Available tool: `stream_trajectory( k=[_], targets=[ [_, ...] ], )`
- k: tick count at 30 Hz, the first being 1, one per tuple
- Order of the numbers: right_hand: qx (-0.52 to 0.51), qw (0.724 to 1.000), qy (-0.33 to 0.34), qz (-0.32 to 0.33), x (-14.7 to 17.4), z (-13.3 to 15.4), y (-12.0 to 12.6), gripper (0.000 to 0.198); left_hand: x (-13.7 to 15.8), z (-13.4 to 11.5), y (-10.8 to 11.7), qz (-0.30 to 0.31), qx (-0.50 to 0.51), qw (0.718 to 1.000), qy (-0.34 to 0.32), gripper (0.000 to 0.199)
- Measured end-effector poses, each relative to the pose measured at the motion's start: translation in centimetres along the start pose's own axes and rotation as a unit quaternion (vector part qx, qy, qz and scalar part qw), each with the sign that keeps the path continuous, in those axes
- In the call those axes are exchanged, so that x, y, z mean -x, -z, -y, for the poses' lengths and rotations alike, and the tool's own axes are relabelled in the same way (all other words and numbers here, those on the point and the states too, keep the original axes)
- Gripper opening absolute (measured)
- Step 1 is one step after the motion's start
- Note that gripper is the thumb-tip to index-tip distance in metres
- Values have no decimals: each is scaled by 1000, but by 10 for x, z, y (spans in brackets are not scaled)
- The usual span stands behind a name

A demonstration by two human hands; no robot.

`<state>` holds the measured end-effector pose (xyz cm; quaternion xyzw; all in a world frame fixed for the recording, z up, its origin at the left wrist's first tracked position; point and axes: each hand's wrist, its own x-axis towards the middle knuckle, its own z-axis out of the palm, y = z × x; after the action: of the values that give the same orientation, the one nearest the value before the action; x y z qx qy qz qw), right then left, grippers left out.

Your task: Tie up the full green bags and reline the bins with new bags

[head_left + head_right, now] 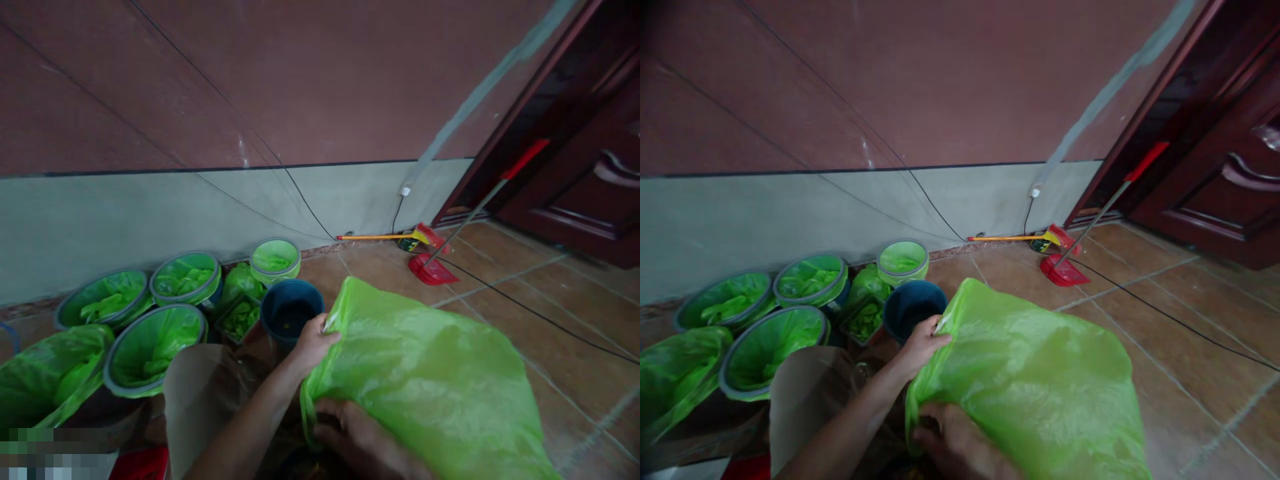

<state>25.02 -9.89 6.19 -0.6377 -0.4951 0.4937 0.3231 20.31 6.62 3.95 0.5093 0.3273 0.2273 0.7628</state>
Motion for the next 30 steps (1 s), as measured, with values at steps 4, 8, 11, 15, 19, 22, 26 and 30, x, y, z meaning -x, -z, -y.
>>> stream_trajectory(
  k=[4,8,11,15,19,22,26,30],
  targets=[
    [-146,970,-43,-188,46,27,65,45,-2,12,4,-26,-12,999,-15,37],
    [-136,876,-47,-460,72,-4,131,58,4,10,15,-23,-12,1000,-9,45],
    [-123,872,-146,-451,67,-67,148,65,8,5,22,-41,-23,999,-12,48],
    [-199,886,-196,-371,52,-134,140,59,14,0,38,-74,-24,997,-13,49],
    [-177,882,-211,-382,37,-157,142,63,21,-3,52,-79,17,997,-1,64],
    [-173,881,-210,-388,16,-157,155,64,22,-6,57,-82,31,996,2,73],
    [-349,895,-159,-227,-15,-148,166,60,21,-6,60,-95,45,994,5,90],
    [-408,883,-109,-206,-23,-143,167,38,22,-8,64,-119,71,990,-3,107]
  ],
)
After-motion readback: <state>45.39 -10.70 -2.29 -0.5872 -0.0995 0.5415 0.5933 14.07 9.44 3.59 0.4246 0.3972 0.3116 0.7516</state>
